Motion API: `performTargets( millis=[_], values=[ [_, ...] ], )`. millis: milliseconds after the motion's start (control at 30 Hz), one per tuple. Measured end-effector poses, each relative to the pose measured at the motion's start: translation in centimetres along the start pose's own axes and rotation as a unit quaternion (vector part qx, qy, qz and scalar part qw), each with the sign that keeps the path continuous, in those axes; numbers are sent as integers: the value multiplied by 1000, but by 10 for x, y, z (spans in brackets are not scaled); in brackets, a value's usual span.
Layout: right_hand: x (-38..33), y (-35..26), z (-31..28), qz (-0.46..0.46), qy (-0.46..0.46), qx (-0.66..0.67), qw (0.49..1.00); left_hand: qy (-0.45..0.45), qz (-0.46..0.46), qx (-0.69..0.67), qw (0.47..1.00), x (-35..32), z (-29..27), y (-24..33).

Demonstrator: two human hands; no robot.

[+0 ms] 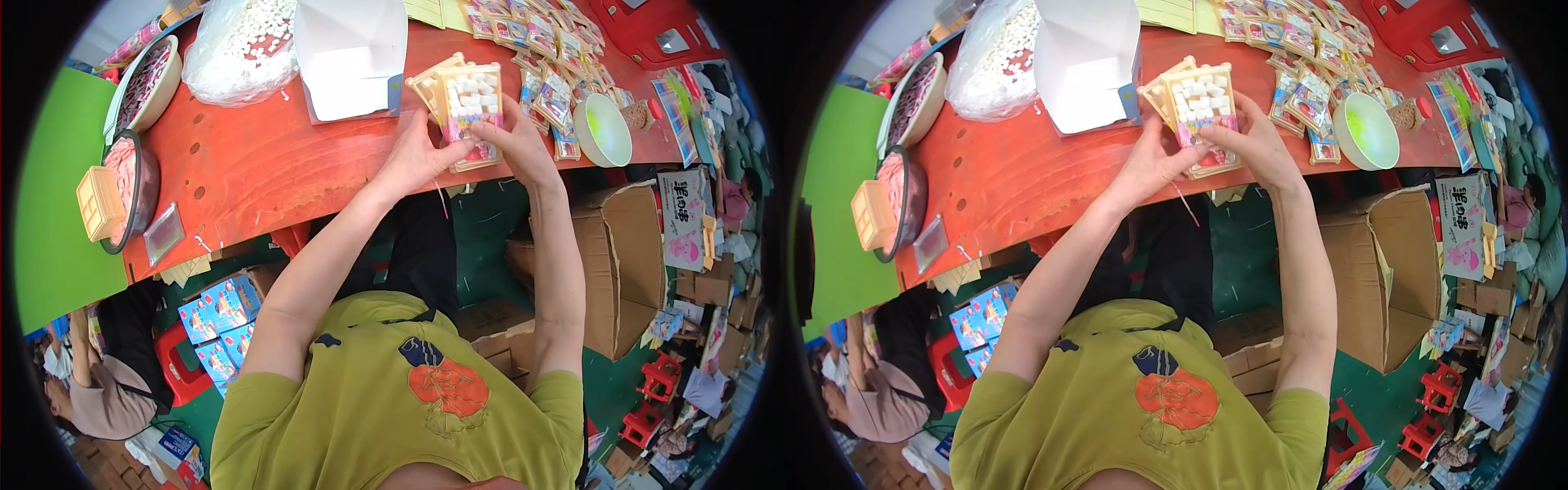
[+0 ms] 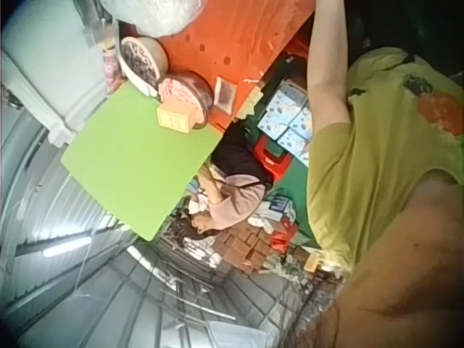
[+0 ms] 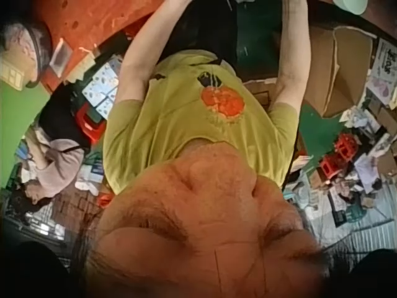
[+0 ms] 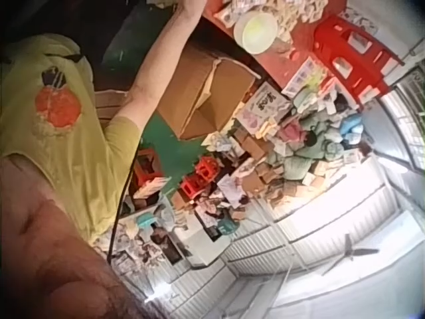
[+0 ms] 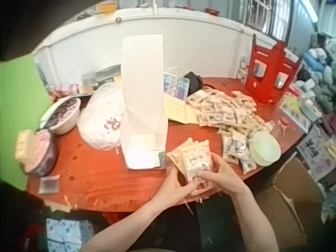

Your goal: Packaging small wrapped products into cardboard display boxes.

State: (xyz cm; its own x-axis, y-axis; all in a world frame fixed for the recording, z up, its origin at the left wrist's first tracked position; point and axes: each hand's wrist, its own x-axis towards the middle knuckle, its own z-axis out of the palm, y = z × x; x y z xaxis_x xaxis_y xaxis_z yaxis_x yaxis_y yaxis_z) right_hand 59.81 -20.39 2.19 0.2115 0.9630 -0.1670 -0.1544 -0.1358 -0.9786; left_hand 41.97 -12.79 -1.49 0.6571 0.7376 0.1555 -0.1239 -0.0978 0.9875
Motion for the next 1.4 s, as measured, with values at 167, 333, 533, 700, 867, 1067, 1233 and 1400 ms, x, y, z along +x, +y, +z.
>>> performTargets(
  millis=[167,333,533,700,867,1067,1233,1400],
  values=[
    [-19,-1,-6,-138,-40,-59,988,-18,31,145,989,0,-5,12],
    [-27,32,-5,-142,-49,-160,976,-109,-33,368,923,-2,-16,9],
    [-24,64,-4,-201,-47,-218,954,-40,237,309,920,0,-7,-45],
    [-19,60,4,-197,-24,-188,962,-39,169,246,954,4,6,-37],
    [-5,76,2,-202,19,-107,973,-31,201,220,954,15,13,-47],
    [10,92,7,-258,77,-100,958,3,190,200,961,14,14,-60],
    [21,104,-6,-254,58,-159,952,-1,141,128,982,13,12,-60],
    [6,65,13,-200,37,-77,976,26,114,118,986,14,8,-69]
  ],
)
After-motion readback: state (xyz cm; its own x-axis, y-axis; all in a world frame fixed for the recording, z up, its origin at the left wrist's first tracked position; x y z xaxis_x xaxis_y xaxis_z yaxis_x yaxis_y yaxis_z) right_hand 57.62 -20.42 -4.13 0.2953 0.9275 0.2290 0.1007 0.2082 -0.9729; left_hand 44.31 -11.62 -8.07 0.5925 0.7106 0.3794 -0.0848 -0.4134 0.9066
